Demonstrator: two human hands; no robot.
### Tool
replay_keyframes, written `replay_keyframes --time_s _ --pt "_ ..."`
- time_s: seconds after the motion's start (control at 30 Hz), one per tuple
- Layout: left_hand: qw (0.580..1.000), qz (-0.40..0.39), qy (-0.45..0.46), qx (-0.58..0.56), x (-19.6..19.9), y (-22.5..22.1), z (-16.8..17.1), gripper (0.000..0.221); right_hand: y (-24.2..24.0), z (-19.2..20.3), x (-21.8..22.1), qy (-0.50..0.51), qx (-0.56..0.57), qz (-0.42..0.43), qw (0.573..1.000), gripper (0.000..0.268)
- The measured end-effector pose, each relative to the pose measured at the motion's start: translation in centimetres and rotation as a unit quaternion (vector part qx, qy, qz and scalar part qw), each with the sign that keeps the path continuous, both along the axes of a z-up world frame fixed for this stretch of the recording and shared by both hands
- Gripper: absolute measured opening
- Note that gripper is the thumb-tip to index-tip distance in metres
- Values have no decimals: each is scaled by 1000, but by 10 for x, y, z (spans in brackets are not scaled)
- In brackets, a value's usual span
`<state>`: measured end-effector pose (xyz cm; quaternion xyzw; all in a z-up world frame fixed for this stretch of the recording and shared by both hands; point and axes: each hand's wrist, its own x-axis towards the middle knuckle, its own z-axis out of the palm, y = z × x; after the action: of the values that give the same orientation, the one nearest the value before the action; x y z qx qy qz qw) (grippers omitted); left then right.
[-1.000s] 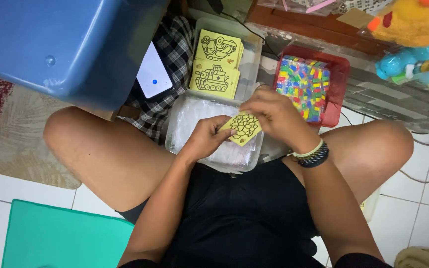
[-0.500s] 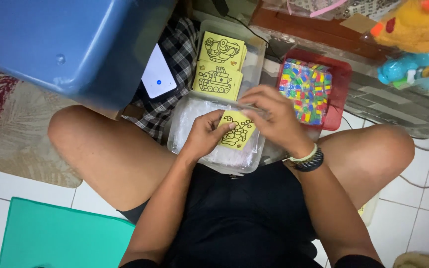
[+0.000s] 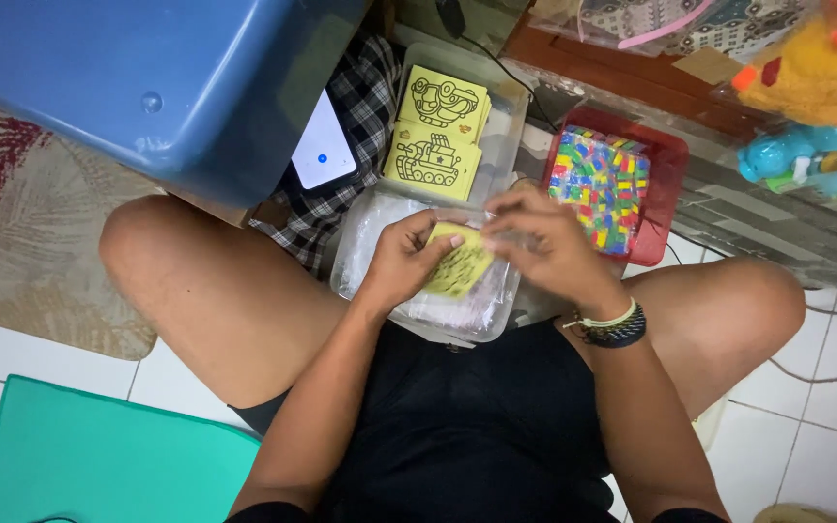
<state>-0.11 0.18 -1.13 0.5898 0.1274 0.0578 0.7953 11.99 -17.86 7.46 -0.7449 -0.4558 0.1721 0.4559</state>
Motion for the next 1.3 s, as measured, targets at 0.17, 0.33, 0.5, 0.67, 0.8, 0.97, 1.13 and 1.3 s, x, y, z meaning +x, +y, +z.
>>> replay_keyframes --time_s 0.17,0.33,0.5,0.67,0.8,0.97,1.13,1.3 --pt "999 7 -38 21 1 -5 13 26 -2 -6 -3 31 -9 -5 999 17" --pt "999 21 -34 10 3 -4 11 24 3 6 -5 60 -62 15 996 15" --pt "999 27 -35 16 1 -3 14 24 -2 -16 0 54 -49 -15 997 13" --pt "999 4 -5 54 2 -3 13 32 1 -25 -3 40 -48 -54 997 7" --pt "991 -32 61 115 0 -1 8 22 2 -24 3 34 -27 -148 988 11" --pt "991 6 87 102 1 0 17 27 -45 -63 70 -70 -106 -322 938 12" --pt "988 35 97 113 4 2 24 26 -98 -144 123 -47 -389 -413 822 41" --pt "990 46 103 87 2 7 24 26 -84 -185 109 -52 -505 -383 772 51"
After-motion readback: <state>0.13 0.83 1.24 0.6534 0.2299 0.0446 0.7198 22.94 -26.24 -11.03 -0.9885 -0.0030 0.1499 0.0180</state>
